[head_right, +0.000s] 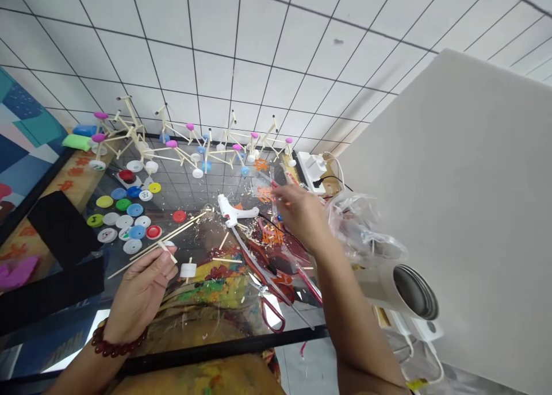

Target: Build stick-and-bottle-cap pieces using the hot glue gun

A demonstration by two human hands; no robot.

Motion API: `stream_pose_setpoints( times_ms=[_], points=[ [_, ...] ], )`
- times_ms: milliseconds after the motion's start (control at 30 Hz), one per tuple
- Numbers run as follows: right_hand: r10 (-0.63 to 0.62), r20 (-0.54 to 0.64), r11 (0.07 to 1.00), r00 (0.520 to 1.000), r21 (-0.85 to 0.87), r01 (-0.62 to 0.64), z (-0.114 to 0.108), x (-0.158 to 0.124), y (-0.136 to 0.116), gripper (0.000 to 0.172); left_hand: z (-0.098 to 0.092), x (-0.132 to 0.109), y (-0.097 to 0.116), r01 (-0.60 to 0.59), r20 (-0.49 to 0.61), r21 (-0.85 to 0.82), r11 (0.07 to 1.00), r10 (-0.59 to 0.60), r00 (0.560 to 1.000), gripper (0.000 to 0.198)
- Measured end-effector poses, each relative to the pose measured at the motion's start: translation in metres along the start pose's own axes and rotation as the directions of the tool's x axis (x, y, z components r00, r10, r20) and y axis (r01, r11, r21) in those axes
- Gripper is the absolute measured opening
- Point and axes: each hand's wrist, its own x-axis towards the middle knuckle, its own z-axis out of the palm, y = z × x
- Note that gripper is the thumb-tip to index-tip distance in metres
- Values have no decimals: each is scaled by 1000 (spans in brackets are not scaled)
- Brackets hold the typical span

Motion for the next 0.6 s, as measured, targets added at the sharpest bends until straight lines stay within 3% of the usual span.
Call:
stream_pose_setpoints(
  times_ms=[100,200,300,467,600],
  points=[
    [-120,255,980,959,-123,155,39,-4,-18,32,0,-2,-1,14,19,5,1000,-14,1000,21],
    [-72,397,975,915,-163,148,81,0,-18,31,-1,-6,-2,28,1,-5,1000,-28,1000,20],
    [-57,402,989,914,-102,107,101,6,-6,28,-3,-9,0,18,-28,-30,999,-19,999,22],
    [-79,395,997,915,32,73,104,23,22,25,-6,-9,3,0,-83,-42,999,-3,997,24],
    [-76,410,994,909,99,39,109,40,34,20,-5,-7,4,-5,-58,-36,999,3,998,20]
  ],
)
